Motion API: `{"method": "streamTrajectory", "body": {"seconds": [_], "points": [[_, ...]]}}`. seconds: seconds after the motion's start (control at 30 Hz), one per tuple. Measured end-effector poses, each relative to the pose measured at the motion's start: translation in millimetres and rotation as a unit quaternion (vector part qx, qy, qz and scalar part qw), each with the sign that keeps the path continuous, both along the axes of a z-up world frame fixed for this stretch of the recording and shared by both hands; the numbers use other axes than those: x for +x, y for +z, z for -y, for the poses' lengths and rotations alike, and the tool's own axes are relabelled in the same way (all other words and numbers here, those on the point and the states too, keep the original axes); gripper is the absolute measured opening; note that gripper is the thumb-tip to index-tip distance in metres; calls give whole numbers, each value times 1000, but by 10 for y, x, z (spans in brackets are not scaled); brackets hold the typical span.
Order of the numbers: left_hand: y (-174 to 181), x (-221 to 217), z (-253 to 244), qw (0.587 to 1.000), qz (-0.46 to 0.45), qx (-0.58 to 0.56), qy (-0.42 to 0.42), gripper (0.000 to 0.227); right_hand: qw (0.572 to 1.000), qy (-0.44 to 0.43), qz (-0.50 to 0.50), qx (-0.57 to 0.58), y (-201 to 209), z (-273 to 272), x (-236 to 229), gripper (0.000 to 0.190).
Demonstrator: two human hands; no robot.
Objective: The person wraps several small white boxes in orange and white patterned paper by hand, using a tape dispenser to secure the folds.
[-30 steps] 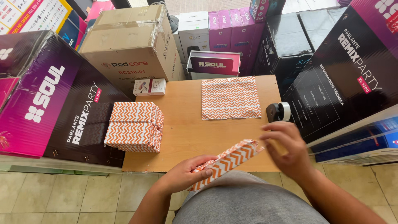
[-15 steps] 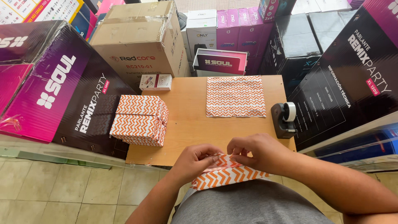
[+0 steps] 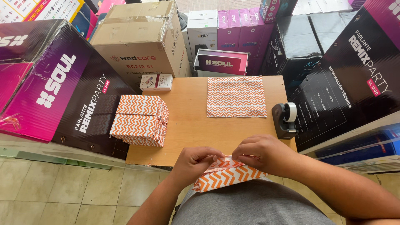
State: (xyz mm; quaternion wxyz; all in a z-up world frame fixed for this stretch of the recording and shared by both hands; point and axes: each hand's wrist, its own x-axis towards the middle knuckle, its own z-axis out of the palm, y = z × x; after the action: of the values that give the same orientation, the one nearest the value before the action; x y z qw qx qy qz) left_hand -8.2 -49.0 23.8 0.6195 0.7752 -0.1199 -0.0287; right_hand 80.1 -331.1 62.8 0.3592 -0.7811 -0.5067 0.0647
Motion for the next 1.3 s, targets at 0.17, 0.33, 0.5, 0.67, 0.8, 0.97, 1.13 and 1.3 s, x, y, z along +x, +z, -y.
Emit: {"method": "streamTrajectory", "body": {"seconds": [0.17,0.33,0.5,0.67,0.8,0.97,1.13,1.3], "points": [[-27,1,3,994,102,9,-24,24,997,8,76,-1,16,48,-15,14],[40,20,-26,984,165,36,-51,31,998,19,57,-18,135,96,-62,19],[149,-1,-5,977,198,71,-37,26,1000,11,-10,-19,336,46,-91,7],[188,-41,-16,959,262,57,-95,31,998,-46,-22,-47,-20,-139,34,15],[215,-81,-40,964,234,84,-96,25,999,1,-21,-49,39,-175,4,11],[116,-109,-6,963,237,120,-39,10,999,-8,-8,-53,-67,-175,-43,10],[-10,-95,-28,967,227,112,-36,10,997,13,55,-57,-52,-145,-144,17],[-14,-94,-31,971,208,112,-50,14,994,30,88,-64,40,-26,-204,16]]}}
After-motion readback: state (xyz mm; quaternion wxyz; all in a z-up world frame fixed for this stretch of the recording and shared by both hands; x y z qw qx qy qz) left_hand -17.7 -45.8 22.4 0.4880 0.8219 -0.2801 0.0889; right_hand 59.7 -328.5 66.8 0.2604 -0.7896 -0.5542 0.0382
